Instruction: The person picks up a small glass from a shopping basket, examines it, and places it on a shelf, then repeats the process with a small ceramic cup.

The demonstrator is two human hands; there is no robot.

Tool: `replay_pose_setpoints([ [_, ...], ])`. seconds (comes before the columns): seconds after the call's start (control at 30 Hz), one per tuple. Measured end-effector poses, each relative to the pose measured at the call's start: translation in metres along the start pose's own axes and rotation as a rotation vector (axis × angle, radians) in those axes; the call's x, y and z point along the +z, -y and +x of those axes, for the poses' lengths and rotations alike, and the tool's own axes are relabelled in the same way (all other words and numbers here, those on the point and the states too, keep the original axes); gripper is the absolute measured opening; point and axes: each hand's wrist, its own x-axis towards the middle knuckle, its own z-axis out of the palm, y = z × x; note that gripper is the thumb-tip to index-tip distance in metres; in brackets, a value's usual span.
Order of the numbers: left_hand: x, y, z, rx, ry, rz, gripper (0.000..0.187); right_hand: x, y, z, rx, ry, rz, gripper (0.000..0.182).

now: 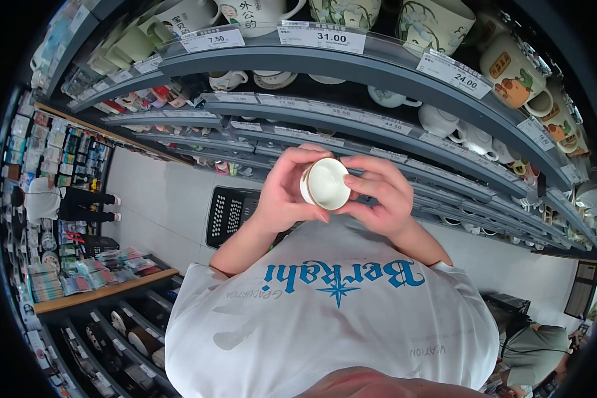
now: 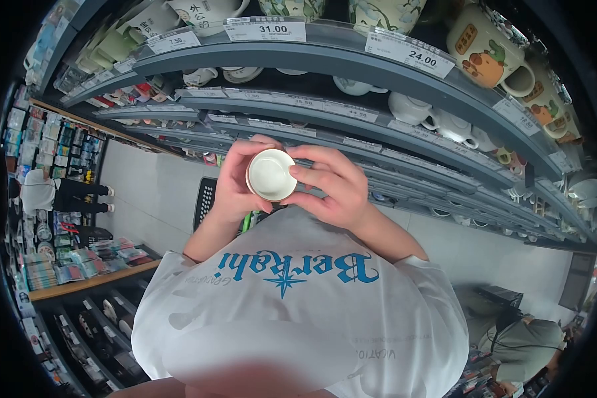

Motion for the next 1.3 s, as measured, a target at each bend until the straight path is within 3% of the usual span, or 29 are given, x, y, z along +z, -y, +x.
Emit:
replay_pose_setpoints([
  [0.3,0.004,-0.016,-0.003,-0.037,-0.078,0.234,0.071,0.008,-0.004,-0.005,0.124,0.068,0.031,0.034],
  [0.53,0.002,-0.023,-0.005,-0.014,-0.102,0.407,0.076,0.016,-0.008,-0.007,0.125,0.106,0.029,0.033],
  [0.73,0.001,-0.023,-0.009,-0.067,-0.139,0.202,0.074,0.018,-0.003,-0.001,0.138,0.093,-0.002,0.038],
  [0.8,0.002,-0.025,-0.011,-0.218,-0.194,-0.046,0.078,0.017,-0.004,-0.002,0.113,0.080,-0.010,0.040],
  [0.93,0.006,-0.020,-0.013,-0.234,-0.176,-0.142,0.075,0.019,-0.006,-0.002,0.042,0.024,0.026,0.050],
  [1.03,0.014,-0.023,-0.009,-0.308,-0.226,-0.144,0.084,0.017,0.002,0.007,0.067,-0.005,0.045,0.056],
  [1.13,0.012,-0.015,-0.009,-0.386,-0.095,-0.210,0.085,0.019,-0.004,0.002,0.031,-0.029,0.017,0.059],
  [1.2,0.012,-0.008,-0.012,-0.360,-0.105,-0.366,0.073,0.017,-0.004,0.000,0.047,-0.039,0.015,0.057],
  [1.3,0.013,-0.003,-0.012,-0.380,-0.066,-0.297,0.079,0.014,-0.003,0.000,0.042,-0.048,-0.024,0.052],
])
